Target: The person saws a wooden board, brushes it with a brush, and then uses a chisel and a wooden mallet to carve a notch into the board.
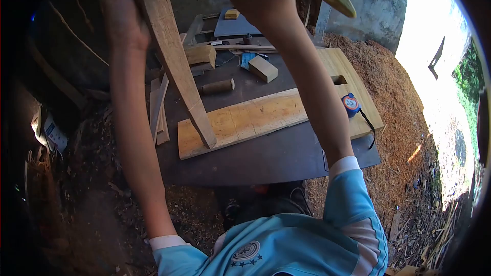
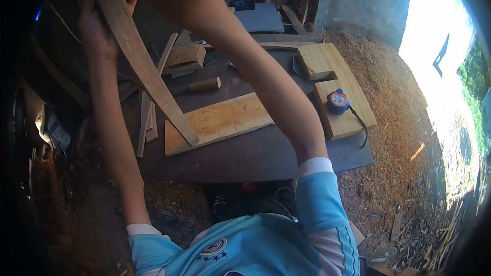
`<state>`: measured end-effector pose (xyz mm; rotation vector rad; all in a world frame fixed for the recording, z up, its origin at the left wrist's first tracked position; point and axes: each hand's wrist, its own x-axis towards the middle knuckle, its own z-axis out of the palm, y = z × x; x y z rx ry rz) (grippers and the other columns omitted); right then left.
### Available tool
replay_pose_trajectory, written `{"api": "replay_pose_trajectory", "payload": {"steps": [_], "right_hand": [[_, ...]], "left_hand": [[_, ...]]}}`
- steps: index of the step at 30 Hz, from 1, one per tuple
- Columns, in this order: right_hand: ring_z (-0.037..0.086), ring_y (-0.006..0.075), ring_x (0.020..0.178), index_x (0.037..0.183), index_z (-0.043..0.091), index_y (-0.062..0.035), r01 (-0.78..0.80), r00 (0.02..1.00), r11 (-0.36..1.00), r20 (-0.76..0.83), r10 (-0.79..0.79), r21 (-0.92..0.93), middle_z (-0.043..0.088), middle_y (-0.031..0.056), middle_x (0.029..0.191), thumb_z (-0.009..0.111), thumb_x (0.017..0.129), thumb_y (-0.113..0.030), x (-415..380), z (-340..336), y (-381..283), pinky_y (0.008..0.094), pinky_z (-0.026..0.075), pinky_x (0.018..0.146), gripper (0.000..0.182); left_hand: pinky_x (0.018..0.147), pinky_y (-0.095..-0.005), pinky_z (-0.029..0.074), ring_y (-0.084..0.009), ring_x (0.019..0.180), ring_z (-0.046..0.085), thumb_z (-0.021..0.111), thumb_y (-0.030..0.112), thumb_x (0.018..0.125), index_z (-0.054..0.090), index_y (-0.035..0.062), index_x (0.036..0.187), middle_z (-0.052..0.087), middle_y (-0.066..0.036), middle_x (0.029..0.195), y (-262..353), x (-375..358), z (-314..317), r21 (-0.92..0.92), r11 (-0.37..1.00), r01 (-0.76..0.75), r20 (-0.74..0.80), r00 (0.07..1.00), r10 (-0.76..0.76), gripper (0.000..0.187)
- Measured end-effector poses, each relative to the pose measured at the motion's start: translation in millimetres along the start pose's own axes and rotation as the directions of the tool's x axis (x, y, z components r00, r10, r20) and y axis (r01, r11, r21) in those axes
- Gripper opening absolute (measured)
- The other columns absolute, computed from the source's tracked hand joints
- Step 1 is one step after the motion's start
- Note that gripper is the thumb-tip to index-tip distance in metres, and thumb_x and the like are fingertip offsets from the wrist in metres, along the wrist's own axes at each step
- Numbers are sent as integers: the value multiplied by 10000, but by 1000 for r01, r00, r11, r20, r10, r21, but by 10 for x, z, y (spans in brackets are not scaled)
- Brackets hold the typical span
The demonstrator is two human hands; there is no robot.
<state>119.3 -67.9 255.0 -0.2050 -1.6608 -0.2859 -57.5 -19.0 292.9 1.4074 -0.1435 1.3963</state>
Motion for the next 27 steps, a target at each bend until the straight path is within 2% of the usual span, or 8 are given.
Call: {"api": "replay_pose_trajectory", "payload": {"steps": [3, 4, 5, 7, 11, 18, 23, 27], "right_hand": [[634, 182, 898, 851, 641, -37, 97, 995, 979, 12, -101, 180, 642, 93, 997, 654, 738, -26, 13, 192, 51, 273, 519, 783, 114], [624, 191, 931, 856, 641, -59, -12, 1000, 943, 18, 7, 333, 644, 79, 1001, 655, 723, -19, -274, 320, -10, 296, 511, 810, 140], [596, 207, 1005, 861, 655, -85, -110, 982, 948, 178, 58, 298, 634, 79, 1043, 667, 690, -26, -625, 291, -107, 329, 488, 866, 182], [533, 216, 1107, 864, 674, -126, -363, 845, 862, 514, 144, 354, 590, 62, 1144, 646, 680, -26, -1471, 306, -244, 325, 421, 958, 212], [546, 239, 1085, 815, 648, -41, -597, 553, 749, 823, 126, 286, 598, 113, 1115, 592, 735, -30, -2545, 152, -393, 326, 439, 923, 98], [605, 284, 973, 798, 628, -10, -637, 689, 698, 648, 325, 327, 589, 142, 1121, 622, 721, -8, -1344, -198, -515, 334, 515, 797, 77], [598, 272, 993, 815, 638, -16, -211, 868, 971, 478, 133, 114, 597, 122, 1112, 609, 742, 25, -1128, -193, -249, 339, 521, 808, 88], [571, 265, 1043, 831, 645, -51, -432, 831, 901, 409, 376, 49, 598, 86, 1119, 633, 711, -23, -1132, -207, -91, 345, 515, 836, 123]], "left_hand": [[735, -288, 397, -177, 840, 449, 426, 391, 914, 435, -42, 1197, 485, -103, 936, -69, -12, 304, 301, 951, -74, -419, 885, 202, 517], [797, -290, 418, -169, 877, 474, 455, 374, 907, 423, -30, 1233, 502, -89, 972, 51, 31, -164, 59, 996, 67, 162, 984, -76, 520], [826, -286, 437, -161, 908, 503, 466, 383, 901, 412, -24, 1247, 509, -79, 1001, 99, 76, -390, 7, 997, 72, 209, 975, -72, 536], [812, -283, 445, -160, 910, 514, 490, 383, 890, 414, -23, 1246, 514, -87, 1069, 44, -47, 61, 361, 932, -46, -380, 905, 192, 545], [759, -289, 482, -177, 954, 551, 571, 333, 858, 458, -1, 1211, 524, -83, 1151, 158, 6, -206, 363, 932, 18, -437, 886, 153, 499], [659, -203, 439, -109, 749, 545, 620, 349, 829, 475, 5, 1093, 534, -62, 937, 73, 76, -144, 854, 518, -41, -190, 903, 386, 456], [759, -263, 395, -109, 841, 486, 685, 341, 746, 505, 72, 1035, 483, -3, 878, -87, -126, 406, 837, 537, -100, -174, 883, 436, 434], [702, -244, 420, -105, 790, 502, 665, 282, 775, 471, 56, 1073, 472, -8, 871, -78, -66, 397, 812, 572, -112, -143, 913, 382, 421]]}}
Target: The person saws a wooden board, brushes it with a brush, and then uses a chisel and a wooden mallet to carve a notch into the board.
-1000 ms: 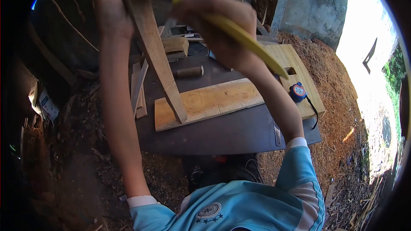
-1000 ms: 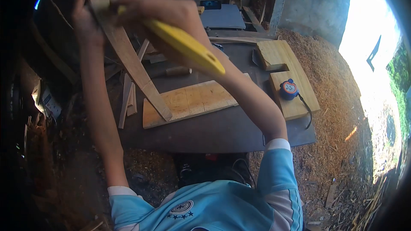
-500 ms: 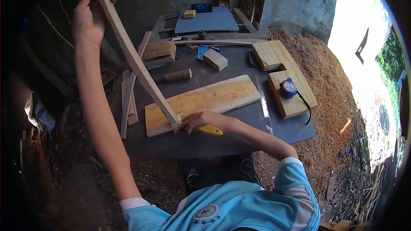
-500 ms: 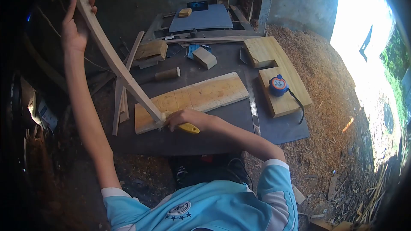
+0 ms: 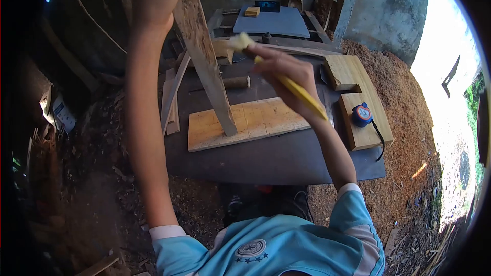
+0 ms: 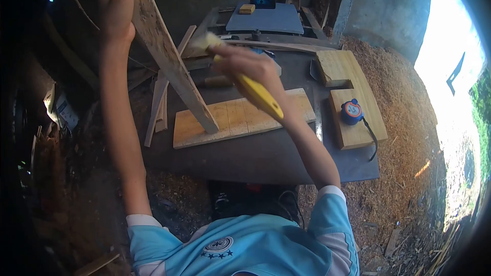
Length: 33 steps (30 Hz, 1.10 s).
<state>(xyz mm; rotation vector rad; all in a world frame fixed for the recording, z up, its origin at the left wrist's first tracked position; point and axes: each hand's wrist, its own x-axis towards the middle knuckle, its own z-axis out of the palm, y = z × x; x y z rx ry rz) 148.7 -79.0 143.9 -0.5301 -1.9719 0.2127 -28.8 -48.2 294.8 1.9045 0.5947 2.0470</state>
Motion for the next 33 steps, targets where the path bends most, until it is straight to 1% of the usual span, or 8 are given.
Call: {"api": "replay_pose_trajectory", "payload": {"steps": [5, 10, 13, 16, 18, 21, 26, 33], "right_hand": [[570, 257, 1047, 834, 655, -70, 357, 790, 929, 502, -354, 93, 603, 70, 1114, 637, 707, -67, -227, 333, -474, 333, 526, 814, 129], [620, 249, 946, 829, 644, -44, 302, 889, 891, -238, -392, -339, 609, 138, 1080, 619, 764, -21, 533, -236, -45, 319, 533, 792, 73], [586, 213, 982, 894, 578, -6, 293, 739, 934, -668, -84, 206, 593, 154, 1066, 551, 851, -18, 1024, -557, -215, 317, 493, 853, 52], [571, 209, 1012, 908, 571, -16, 537, 734, 835, -552, -396, 115, 570, 152, 1114, 528, 870, -27, 1462, -811, -336, 328, 488, 858, 58], [620, 178, 885, 875, 616, -22, 112, 904, 950, -367, -219, -291, 610, 133, 1057, 571, 818, -6, 1218, -760, -150, 285, 528, 733, 74], [648, 156, 808, 782, 620, -17, 303, 950, 951, -62, -307, -55, 640, 105, 998, 590, 791, -18, 875, -418, -410, 262, 552, 625, 32], [595, 270, 997, 840, 630, -47, 107, 547, 992, 829, -116, 69, 582, 115, 1139, 535, 794, -105, -476, 446, 137, 340, 515, 824, 121], [632, 243, 905, 821, 632, -26, 365, 913, 930, -177, -368, -49, 615, 133, 1066, 598, 783, 4, 869, -567, -328, 280, 543, 752, 59]], "left_hand": [[462, -191, 397, -55, 597, 466, 599, 236, 837, 412, 55, 1097, 455, -1, 812, -39, -50, 118, -93, 994, 62, 120, 991, -50, 367], [380, -173, 352, -33, 478, 408, 572, 267, 867, 387, 84, 1066, 417, 11, 759, -6, -65, 187, -62, 994, 89, 112, 990, -82, 327], [376, -174, 336, -34, 462, 397, 538, 385, 873, 387, 97, 1037, 411, 8, 744, -94, -75, 214, -188, 969, 158, 190, 974, -122, 364], [370, -185, 305, -50, 448, 390, 384, 606, 855, 434, 98, 962, 417, -2, 715, 123, -100, 357, -185, 951, 248, 152, 963, -222, 522], [371, -185, 300, -55, 441, 385, 316, 647, 850, 468, 89, 953, 431, -8, 710, 126, -115, 373, -234, 921, 310, 172, 946, -275, 587], [375, -183, 305, -54, 438, 386, 289, 631, 865, 503, 72, 1017, 448, -8, 682, 26, -80, 256, -347, 878, 329, 190, 942, -278, 618], [385, -186, 322, -45, 444, 395, 314, 558, 895, 517, 56, 1065, 450, 12, 635, -259, 20, 85, -394, 873, 289, 267, 945, -192, 568], [380, -183, 330, -37, 431, 400, 334, 596, 875, 506, 70, 930, 443, 18, 615, -93, -30, 181, -353, 869, 346, 283, 925, -253, 556]]}}
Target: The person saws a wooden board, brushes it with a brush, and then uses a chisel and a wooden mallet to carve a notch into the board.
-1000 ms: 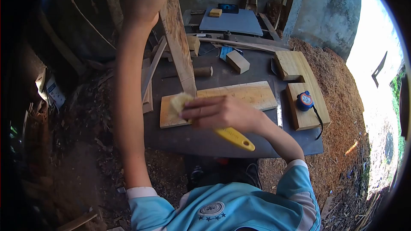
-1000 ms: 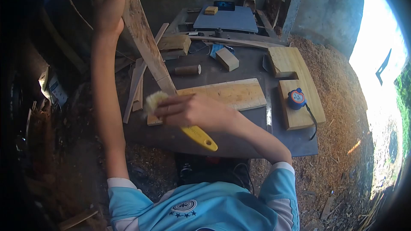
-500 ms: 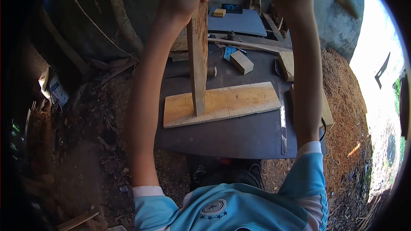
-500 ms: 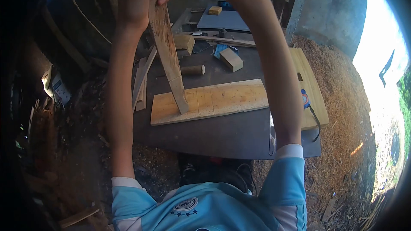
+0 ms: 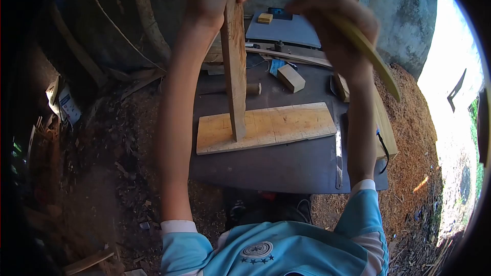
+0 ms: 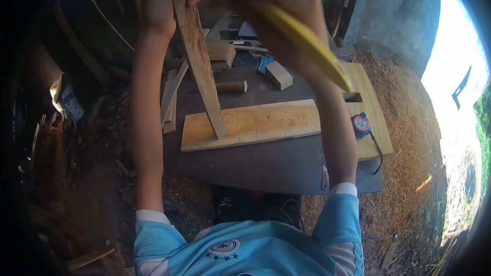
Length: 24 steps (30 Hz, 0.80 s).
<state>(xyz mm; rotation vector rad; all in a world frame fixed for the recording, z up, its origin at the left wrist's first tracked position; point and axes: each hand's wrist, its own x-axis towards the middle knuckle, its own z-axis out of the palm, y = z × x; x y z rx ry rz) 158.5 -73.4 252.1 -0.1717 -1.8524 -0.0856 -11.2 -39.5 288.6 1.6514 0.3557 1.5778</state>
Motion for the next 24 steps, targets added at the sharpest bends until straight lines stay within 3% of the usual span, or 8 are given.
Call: {"api": "replay_pose_trajectory", "payload": {"steps": [3, 5, 7, 8, 12, 16, 20, 24], "right_hand": [[585, 237, 999, 884, 588, -36, 105, 949, 994, -300, -94, 20, 588, 143, 1098, 545, 853, -54, 368, 23, 77, 308, 507, 822, 57], [577, 258, 1022, 802, 621, -43, -34, 994, 997, -105, 27, -65, 593, 112, 1115, 582, 802, -43, 87, 129, -64, 325, 519, 821, 38], [534, 281, 1095, 756, 629, -57, 132, 984, 983, 134, -115, -124, 586, 81, 1141, 599, 780, -71, -307, 400, -82, 360, 512, 850, 40], [493, 296, 1143, 750, 633, -73, 7, 951, 995, 308, 23, -98, 588, 58, 1146, 619, 744, -103, -664, 528, -145, 390, 483, 896, 34], [441, 301, 1193, 772, 632, -38, -517, 527, 851, 817, 237, 87, 558, 107, 1183, 552, 779, -111, -2137, 892, -212, 394, 410, 973, 108], [487, 286, 1145, 817, 635, -31, -645, 614, 741, 706, 354, 189, 568, 120, 1161, 555, 779, -47, -2249, 866, -239, 364, 429, 935, 90], [549, 194, 1047, 864, 616, -42, -938, 341, 209, 647, 682, 275, 583, 80, 1133, 567, 788, 51, -2293, 825, -194, 291, 487, 839, 130], [546, 185, 1041, 877, 610, -48, -889, 445, 270, 560, 698, 369, 576, 78, 1140, 555, 819, 18, -2445, 805, -148, 290, 485, 845, 103]], "left_hand": [[383, -185, 341, -40, 437, 405, 335, 594, 876, 493, 74, 948, 457, 13, 626, -53, 28, -73, -35, 999, 11, 60, 998, -9, 548], [387, -185, 343, -43, 439, 399, 338, 593, 875, 491, 76, 957, 458, 12, 629, -134, 33, -106, -69, 997, 34, 66, 997, -30, 546], [390, -181, 339, -42, 442, 388, 346, 581, 880, 493, 81, 948, 445, 19, 622, 49, 139, 297, 106, 994, 4, -415, 909, 41, 525], [388, -179, 332, -42, 441, 383, 348, 582, 879, 492, 81, 945, 437, 20, 617, -17, 67, 45, 84, 996, -35, -268, 962, 56, 525], [382, -177, 315, -40, 437, 369, 356, 606, 865, 490, 78, 941, 411, 26, 601, -59, 39, -400, 103, 988, -115, -180, 975, 132, 550], [395, -172, 323, -37, 452, 376, 368, 616, 854, 488, 80, 959, 411, 21, 618, 31, -75, -422, 152, 970, -189, -168, 962, 214, 560], [517, -199, 294, -64, 551, 285, 372, 577, 876, 382, 48, 1110, 316, 9, 709, 2, -354, -440, 147, 983, -113, -29, 993, 119, 578], [533, -212, 364, -81, 577, 405, 449, 590, 838, 386, 36, 1050, 383, -12, 705, -455, -752, -545, 46, 998, 39, -69, 997, -35, 597]]}}
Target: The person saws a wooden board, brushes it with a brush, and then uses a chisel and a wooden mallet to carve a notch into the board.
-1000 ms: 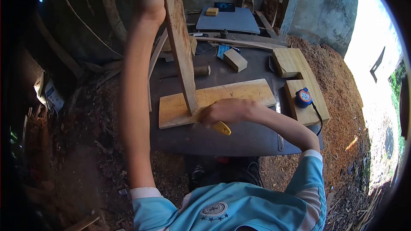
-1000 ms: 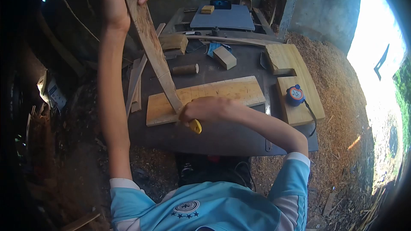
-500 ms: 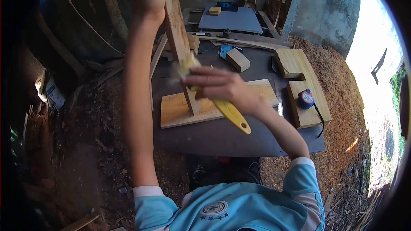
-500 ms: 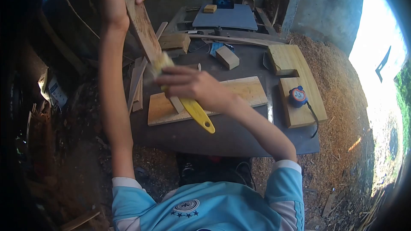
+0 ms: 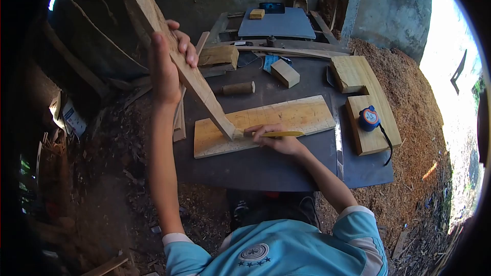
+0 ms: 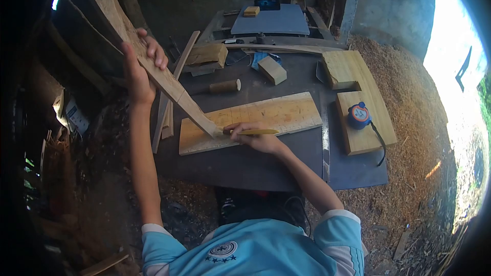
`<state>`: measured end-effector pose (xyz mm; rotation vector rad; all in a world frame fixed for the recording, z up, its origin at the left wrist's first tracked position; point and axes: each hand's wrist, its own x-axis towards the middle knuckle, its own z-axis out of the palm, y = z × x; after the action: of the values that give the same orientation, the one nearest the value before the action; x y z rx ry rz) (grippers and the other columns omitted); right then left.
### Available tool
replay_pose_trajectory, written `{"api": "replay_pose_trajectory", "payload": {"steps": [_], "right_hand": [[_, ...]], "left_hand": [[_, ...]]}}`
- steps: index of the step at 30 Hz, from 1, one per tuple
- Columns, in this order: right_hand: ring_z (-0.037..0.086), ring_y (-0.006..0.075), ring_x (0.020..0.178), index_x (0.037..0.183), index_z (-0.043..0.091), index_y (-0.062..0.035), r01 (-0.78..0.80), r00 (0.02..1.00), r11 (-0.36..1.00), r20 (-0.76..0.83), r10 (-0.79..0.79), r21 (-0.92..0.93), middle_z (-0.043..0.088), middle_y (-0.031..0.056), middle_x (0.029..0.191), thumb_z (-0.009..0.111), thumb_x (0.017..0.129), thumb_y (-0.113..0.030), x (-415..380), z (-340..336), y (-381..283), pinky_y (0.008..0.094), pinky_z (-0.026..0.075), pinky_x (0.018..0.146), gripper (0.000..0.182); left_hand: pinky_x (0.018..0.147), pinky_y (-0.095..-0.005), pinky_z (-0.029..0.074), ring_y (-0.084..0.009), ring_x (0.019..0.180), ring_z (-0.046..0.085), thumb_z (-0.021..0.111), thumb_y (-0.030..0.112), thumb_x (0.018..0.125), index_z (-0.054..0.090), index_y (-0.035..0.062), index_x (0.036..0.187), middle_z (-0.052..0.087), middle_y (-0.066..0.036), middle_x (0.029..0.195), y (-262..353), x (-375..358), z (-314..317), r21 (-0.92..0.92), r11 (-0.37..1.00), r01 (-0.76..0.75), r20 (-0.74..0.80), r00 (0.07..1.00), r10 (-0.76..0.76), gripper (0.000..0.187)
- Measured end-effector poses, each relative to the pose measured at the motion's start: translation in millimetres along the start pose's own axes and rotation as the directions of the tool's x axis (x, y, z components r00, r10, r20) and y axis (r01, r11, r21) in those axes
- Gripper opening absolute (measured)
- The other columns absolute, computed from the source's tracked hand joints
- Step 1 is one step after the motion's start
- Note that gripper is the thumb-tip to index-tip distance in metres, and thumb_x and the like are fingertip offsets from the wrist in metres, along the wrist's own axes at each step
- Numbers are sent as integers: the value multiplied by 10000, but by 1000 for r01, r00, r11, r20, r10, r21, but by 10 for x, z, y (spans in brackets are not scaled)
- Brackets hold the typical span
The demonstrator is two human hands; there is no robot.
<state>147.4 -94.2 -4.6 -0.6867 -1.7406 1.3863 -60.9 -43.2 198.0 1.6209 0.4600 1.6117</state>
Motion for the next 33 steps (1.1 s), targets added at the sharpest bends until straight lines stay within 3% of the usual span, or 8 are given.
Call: {"api": "replay_pose_trajectory", "payload": {"steps": [7, 9, 16, 20, 23, 24, 29, 33], "right_hand": [[539, 192, 1053, 872, 619, -48, 64, 998, 998, 17, -64, -10, 573, 81, 1132, 569, 826, -20, 19, -15, 66, 289, 472, 862, 73], [534, 201, 1067, 863, 613, -44, 40, 999, 999, 32, -40, 20, 574, 87, 1131, 563, 817, 10, 30, -12, 53, 299, 463, 881, 87], [519, 218, 1096, 848, 601, -35, 19, 997, 1000, 68, -21, 24, 567, 100, 1142, 556, 793, 69, 26, -31, 25, 310, 449, 906, 126], [518, 221, 1100, 852, 605, -34, 32, 996, 998, 79, -36, 46, 565, 106, 1145, 549, 792, 79, 24, -48, 21, 311, 440, 909, 139], [540, 204, 1067, 866, 615, -40, 57, 996, 998, 60, -59, 35, 579, 103, 1119, 561, 800, 42, 25, -44, 57, 309, 441, 903, 118], [540, 205, 1067, 866, 616, -40, 66, 996, 997, 60, -67, 28, 580, 102, 1118, 561, 800, 42, 26, -48, 56, 309, 441, 903, 119], [519, 227, 1106, 849, 617, -38, 34, 994, 999, 105, -38, 41, 564, 108, 1143, 527, 781, 113, 12, -37, 66, 317, 435, 923, 188], [535, 230, 1080, 847, 623, -42, 42, 990, 999, 134, -44, 21, 572, 104, 1129, 540, 788, 79, 12, -39, -17, 321, 441, 913, 158]], "left_hand": [[649, -255, 462, -133, 713, 534, 416, 435, 913, 380, -8, 1164, 486, -48, 807, -786, -460, -84, 149, 989, -19, -72, 997, 30, 511], [625, -270, 488, -139, 730, 564, 477, 399, 893, 353, 26, 1212, 494, -65, 886, -782, -537, -64, 71, 989, 133, -80, 989, -128, 506], [573, -264, 499, -142, 665, 567, 672, 76, 761, 330, 40, 1197, 500, -80, 874, -899, -628, -115, 156, 986, 55, -95, 995, -41, 555], [682, -242, 479, -132, 773, 535, 680, 102, 772, 369, 23, 1101, 496, -55, 886, -943, -708, -80, 252, 960, -125, -185, 967, 175, 459], [627, -220, 452, -124, 768, 523, 648, 146, 807, 408, 30, 1080, 480, -24, 815, -919, -785, -239, -179, 966, 188, -94, 974, -207, 381], [553, -207, 409, -98, 725, 503, 597, 180, 848, 452, 34, 1065, 454, -2, 746, -850, -766, -225, -204, 943, 263, -137, 946, -293, 299], [469, -215, 372, -74, 514, 395, 508, 247, 899, 455, 52, 1149, 437, -17, 705, -495, -821, -546, 29, 968, 248, -321, 920, -226, 321], [486, -217, 341, -94, 513, 398, 364, 327, 906, 414, 46, 1233, 444, -40, 705, -22, -806, -802, 155, 910, 385, -437, 852, -287, 434]]}}
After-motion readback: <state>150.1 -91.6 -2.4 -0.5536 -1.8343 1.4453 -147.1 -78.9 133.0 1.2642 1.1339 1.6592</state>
